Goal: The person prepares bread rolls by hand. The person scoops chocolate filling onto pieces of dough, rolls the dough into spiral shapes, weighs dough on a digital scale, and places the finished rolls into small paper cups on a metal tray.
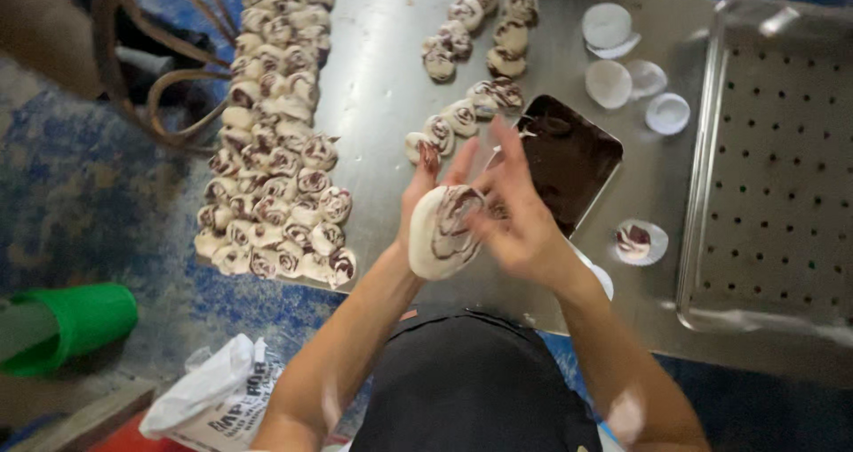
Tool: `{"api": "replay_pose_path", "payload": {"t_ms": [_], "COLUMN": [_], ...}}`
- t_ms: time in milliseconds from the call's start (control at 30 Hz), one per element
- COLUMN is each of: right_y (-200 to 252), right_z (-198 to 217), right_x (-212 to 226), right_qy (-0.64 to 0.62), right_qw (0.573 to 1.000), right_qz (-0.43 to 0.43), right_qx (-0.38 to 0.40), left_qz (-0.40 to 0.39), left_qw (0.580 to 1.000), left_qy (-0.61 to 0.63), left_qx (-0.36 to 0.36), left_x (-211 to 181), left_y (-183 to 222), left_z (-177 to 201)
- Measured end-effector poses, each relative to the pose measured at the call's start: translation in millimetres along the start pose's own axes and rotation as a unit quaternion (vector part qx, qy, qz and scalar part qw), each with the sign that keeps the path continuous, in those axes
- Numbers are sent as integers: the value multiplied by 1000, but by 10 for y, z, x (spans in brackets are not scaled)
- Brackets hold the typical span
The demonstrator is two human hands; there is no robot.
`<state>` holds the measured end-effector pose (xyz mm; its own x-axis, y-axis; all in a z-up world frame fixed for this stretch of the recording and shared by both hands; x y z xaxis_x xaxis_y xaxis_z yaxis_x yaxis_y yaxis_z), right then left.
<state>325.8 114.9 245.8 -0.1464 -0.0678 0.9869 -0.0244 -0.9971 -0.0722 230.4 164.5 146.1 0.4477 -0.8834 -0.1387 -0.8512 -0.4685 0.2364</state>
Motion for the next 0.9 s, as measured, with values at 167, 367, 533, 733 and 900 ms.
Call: {"api": "replay_pose_path", "payload": {"t_ms": [167, 367, 533, 733, 900], "right_y": [398, 615, 959, 1210, 1186], "right_z": [48, 290, 952, 858, 827], "right_x": [-13, -441, -1220, -1860, -1944], "right_qy": [160, 149, 473, 529, 509], "right_qw": [986, 976, 835, 773, 792], "right_qz": [-41, -124, -262, -347, -333], "right_qx": [-4, -100, -98, -50, -54], "left_qz": [-59, 304, -49, -24, -20], "left_qw": [986, 616, 868, 969, 981], "left_qy": [-37, -726, -493, -176, -108], "left_qx": [-152, -29, -13, -170, -162], "left_x": [-482, -197, -348, -97, -160], "left_y": [148, 478, 388, 356, 366], "left_z": [-25, -206, 294, 1228, 1178]}}
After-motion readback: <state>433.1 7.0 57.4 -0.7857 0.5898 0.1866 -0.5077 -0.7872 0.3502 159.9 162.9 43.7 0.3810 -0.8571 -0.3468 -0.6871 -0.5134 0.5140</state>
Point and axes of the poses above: each hand's wrist, its own y-axis away from the middle knuckle, its own z-axis out of the back of the hand, x = y × z, the point moved 5 cm from there along -y, towards the middle knuckle, and after that the axes turned 2 degrees about y, right-handed, at the moved point
